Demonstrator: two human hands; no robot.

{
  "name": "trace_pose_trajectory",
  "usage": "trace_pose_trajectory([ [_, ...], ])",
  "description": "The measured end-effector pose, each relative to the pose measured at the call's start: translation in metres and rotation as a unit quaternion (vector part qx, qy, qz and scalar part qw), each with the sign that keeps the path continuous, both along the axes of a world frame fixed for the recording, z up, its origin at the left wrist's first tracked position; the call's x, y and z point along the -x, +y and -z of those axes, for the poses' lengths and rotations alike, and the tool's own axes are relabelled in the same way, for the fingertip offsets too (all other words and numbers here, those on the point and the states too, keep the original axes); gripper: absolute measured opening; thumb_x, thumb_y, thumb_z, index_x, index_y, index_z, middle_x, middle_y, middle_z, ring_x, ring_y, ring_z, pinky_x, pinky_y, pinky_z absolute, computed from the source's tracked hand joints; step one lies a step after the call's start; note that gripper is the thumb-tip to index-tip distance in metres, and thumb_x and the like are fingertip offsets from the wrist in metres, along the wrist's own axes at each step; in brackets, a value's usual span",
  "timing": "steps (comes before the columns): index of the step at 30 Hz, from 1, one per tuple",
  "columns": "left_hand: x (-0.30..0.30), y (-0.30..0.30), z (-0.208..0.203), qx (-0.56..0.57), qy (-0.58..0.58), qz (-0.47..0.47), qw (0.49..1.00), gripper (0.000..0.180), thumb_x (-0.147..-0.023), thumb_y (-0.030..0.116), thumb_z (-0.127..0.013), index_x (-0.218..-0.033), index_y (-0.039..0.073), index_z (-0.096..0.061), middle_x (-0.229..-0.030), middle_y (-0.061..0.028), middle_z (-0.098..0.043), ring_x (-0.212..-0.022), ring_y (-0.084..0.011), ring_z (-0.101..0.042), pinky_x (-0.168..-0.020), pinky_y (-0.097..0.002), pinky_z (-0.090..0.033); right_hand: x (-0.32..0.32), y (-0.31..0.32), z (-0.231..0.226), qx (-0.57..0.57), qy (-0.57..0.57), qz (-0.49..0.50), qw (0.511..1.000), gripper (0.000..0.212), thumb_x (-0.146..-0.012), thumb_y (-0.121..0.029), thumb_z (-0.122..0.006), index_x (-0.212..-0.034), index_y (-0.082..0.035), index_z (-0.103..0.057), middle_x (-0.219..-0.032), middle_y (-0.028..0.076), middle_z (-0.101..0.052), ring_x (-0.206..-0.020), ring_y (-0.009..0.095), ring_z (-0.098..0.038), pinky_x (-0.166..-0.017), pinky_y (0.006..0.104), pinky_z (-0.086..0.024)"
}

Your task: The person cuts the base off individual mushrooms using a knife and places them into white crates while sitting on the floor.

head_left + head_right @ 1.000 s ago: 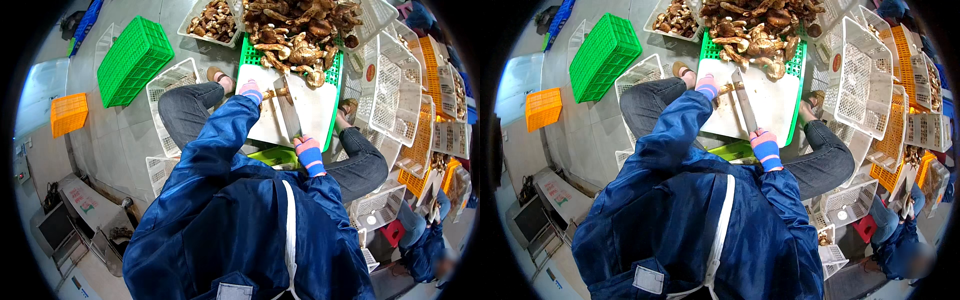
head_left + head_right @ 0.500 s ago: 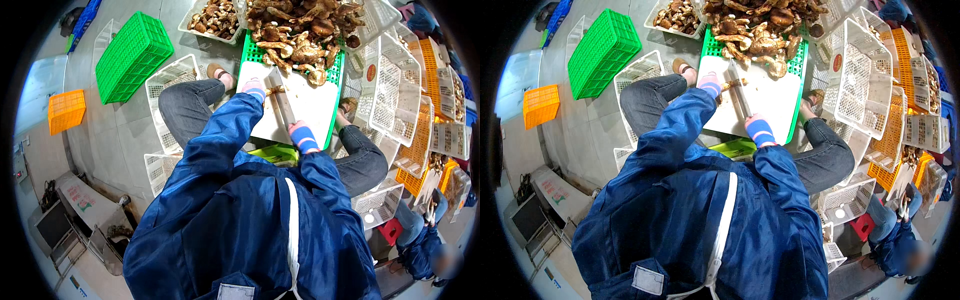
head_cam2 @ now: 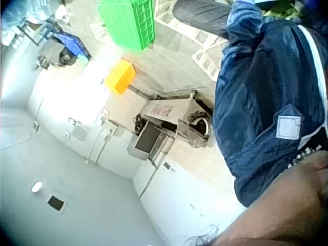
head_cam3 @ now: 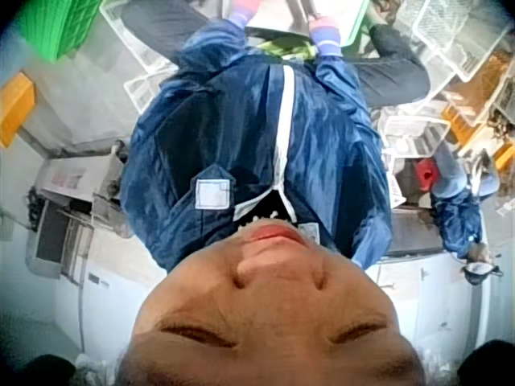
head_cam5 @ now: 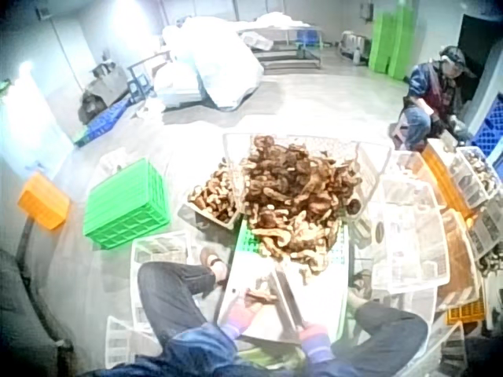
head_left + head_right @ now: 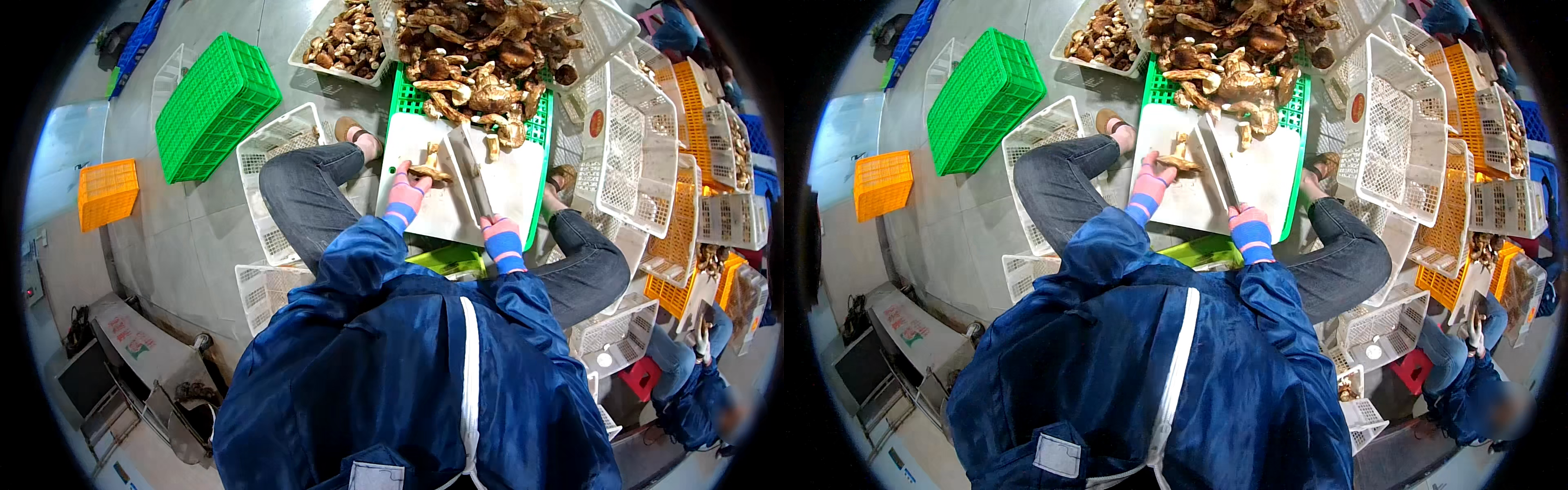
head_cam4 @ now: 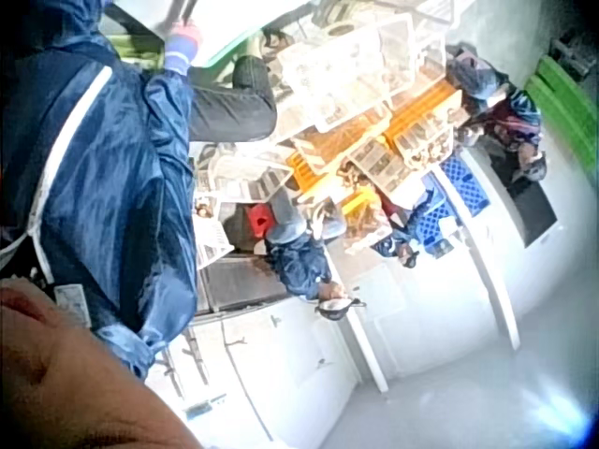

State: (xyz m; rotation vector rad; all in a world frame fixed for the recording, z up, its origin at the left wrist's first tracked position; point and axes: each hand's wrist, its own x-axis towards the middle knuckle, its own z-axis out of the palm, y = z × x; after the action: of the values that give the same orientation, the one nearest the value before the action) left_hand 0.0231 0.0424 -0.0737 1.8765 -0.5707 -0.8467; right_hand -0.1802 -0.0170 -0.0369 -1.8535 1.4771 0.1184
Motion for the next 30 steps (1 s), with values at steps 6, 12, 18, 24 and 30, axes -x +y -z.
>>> trace_pose_trajectory([
  [6,0.016,0.017,-0.030,-0.086,-0.219,0.152,0.960,0.047,-0.059,0.010,-0.061,-0.104,0.013,-0.048,-0.099,-0.0146,-0.043,-0.089,-0.0286,-0.045,-0.079,-0.0352,-0.038,0.004,0.003,0.010,0.022,0.073,0.005,0.997,0.033,-0.070,-0.036,-0.049,-0.076,-0.005,-0.059,-0.073,0.020,-0.056,-0.072,0.035,-0.054,-0.067,0.0398,-0.043],
  [12,0.025,0.024,-0.037,-0.185,-0.331,0.230,0.896,0.042,-0.054,0.013,-0.065,-0.095,0.016,-0.054,-0.106,-0.0127,-0.041,-0.100,-0.0302,-0.037,-0.083,-0.0366,-0.034,0.002,0.004,0.002,-0.002,0.086,-0.019,0.996,0.039,-0.071,-0.038,-0.047,-0.087,-0.004,-0.057,-0.080,0.020,-0.056,-0.077,0.034,-0.054,-0.071,0.0389,-0.043],
  [18,0.029,0.024,0.000,-0.158,-0.339,0.248,0.894,0.057,-0.054,0.014,-0.065,-0.105,0.007,-0.040,-0.114,-0.0134,-0.037,-0.105,-0.0301,-0.037,-0.087,-0.0391,-0.030,0.000,0.004,0.005,0.002,0.094,-0.032,0.995,0.046,-0.069,-0.042,-0.048,-0.088,0.000,-0.057,-0.079,0.022,-0.056,-0.078,0.033,-0.054,-0.071,0.0369,-0.042],
  [24,0.025,0.023,0.009,-0.163,-0.355,0.264,0.882,0.055,-0.056,0.012,-0.058,-0.108,0.006,-0.040,-0.104,-0.0108,-0.042,-0.100,-0.0286,-0.039,-0.087,-0.0385,-0.031,0.015,0.006,0.035,-0.066,-0.003,0.054,0.996,0.039,-0.068,-0.036,-0.049,-0.087,-0.002,-0.057,-0.081,0.020,-0.056,-0.078,0.033,-0.054,-0.070,0.0362,-0.043],
  [30,0.026,0.015,0.004,-0.087,-0.162,0.143,0.972,0.061,-0.050,0.022,-0.071,-0.103,0.007,-0.045,-0.102,-0.0151,-0.043,-0.096,-0.0298,-0.041,-0.083,-0.0342,-0.035,0.011,0.006,0.027,-0.122,-0.015,0.118,0.985,0.038,-0.068,-0.033,-0.050,-0.090,-0.002,-0.057,-0.084,0.019,-0.057,-0.080,0.030,-0.054,-0.071,0.0332,-0.042],
])
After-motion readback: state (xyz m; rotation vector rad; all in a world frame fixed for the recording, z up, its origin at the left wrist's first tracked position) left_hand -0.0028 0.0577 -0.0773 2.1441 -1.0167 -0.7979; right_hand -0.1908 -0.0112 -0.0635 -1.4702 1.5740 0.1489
